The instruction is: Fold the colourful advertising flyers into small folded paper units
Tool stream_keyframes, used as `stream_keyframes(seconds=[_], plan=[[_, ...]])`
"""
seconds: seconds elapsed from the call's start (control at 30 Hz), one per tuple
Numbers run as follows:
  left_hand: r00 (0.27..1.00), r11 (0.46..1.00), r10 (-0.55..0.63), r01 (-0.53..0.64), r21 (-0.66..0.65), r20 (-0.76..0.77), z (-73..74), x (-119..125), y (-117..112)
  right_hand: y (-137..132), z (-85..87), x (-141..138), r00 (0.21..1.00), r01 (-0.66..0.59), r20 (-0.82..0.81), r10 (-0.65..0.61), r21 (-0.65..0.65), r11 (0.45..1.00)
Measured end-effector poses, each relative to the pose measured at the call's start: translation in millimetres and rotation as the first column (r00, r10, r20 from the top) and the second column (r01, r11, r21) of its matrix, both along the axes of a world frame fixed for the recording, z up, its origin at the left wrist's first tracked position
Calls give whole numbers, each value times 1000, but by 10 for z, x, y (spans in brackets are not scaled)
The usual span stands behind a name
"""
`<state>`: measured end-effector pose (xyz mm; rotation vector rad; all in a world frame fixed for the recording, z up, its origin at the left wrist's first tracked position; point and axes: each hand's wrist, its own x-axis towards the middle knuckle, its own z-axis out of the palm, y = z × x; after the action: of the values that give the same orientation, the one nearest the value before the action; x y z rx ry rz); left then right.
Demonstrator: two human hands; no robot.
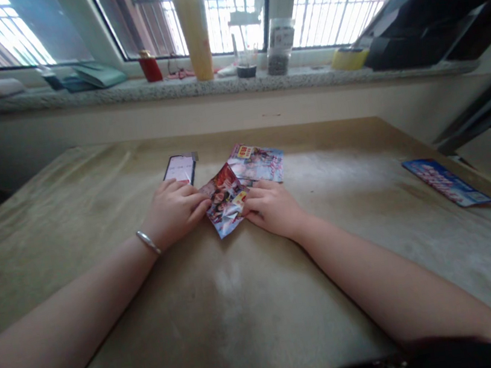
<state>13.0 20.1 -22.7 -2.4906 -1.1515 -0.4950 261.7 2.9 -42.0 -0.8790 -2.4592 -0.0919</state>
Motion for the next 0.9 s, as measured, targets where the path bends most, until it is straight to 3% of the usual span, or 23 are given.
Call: stream_keyframes(seconds=[0.1,0.3,0.5,0.73,0.9], plan=[[1000,999,25,-25,-27,-6,-23,48,-51,16,-3,2,1000,-24,13,24,-11,1000],[980,977,-199,199,-79,3,-14,108,-136,16,4,-9,999,-23,24,24,-32,999],[921,898,-387,386,-212,37,-43,95,-79,13,-11,-20,1000,17,11,-16,-61,998],[921,885,-384,387,-259,65,-51,104,-65,72,-106,-55,986,41,-157,-54,-89,995],[918,876,-391,392,-283,61,-43,116,-78,56,-125,-72,965,133,-216,-150,-90,987]])
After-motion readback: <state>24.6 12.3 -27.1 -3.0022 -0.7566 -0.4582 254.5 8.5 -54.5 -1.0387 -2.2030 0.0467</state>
